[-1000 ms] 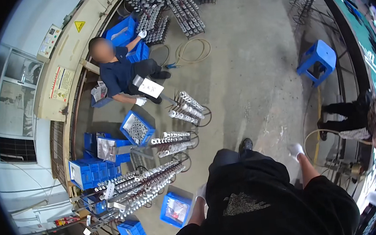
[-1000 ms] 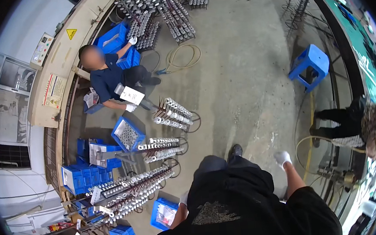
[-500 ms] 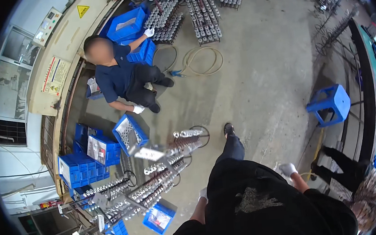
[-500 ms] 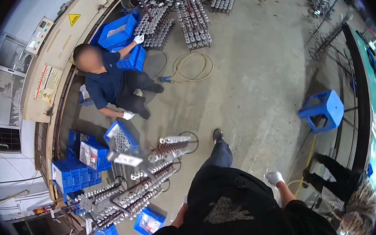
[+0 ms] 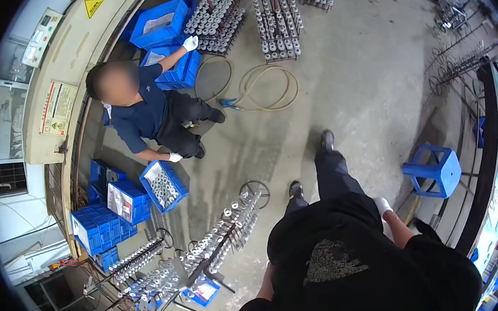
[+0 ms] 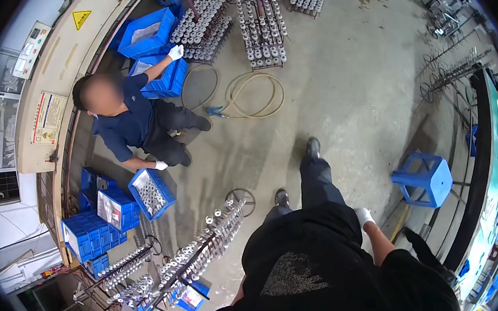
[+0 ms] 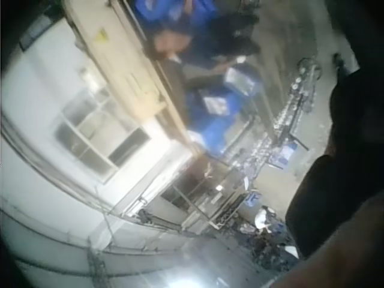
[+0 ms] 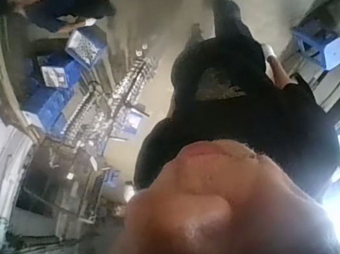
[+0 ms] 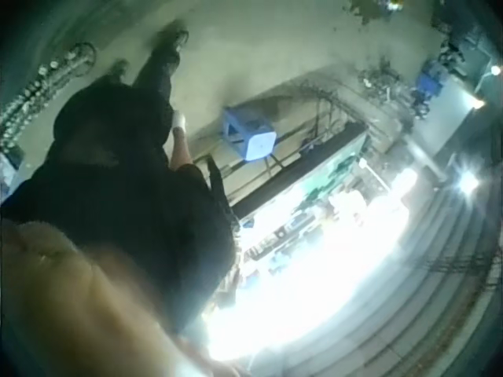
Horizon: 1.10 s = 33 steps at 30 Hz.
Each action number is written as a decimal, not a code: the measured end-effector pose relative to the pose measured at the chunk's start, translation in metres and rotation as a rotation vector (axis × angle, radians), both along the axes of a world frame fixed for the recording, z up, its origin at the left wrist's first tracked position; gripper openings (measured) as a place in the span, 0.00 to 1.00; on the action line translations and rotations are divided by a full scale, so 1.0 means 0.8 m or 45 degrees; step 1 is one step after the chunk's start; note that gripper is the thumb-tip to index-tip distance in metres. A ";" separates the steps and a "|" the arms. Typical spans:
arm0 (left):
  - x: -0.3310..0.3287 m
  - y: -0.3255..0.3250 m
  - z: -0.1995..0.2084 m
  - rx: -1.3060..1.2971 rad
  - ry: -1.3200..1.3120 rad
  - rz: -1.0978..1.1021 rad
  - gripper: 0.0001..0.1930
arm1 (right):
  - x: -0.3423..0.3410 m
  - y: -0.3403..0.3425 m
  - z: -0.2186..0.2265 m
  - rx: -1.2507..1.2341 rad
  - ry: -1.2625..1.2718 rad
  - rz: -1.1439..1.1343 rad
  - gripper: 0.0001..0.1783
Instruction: Picking metal rings from a storage rack and placing them into a blue crate for organization.
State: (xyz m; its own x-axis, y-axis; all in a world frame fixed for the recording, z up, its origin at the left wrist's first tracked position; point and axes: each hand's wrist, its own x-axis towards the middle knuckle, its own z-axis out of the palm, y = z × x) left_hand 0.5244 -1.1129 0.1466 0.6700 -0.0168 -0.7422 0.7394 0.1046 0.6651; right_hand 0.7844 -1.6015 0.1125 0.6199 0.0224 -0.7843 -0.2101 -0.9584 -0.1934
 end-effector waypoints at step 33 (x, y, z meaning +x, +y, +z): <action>0.454 -0.116 -0.062 0.679 0.527 0.744 0.23 | 0.678 0.210 0.018 0.197 0.267 0.567 0.20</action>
State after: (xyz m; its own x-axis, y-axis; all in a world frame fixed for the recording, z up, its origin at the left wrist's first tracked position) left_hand 0.8876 -1.2056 0.0967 0.1400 0.6599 -0.7382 0.8568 0.2930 0.4244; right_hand 1.3265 -1.4335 0.1267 0.3537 0.3745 -0.8571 0.1627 -0.9270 -0.3379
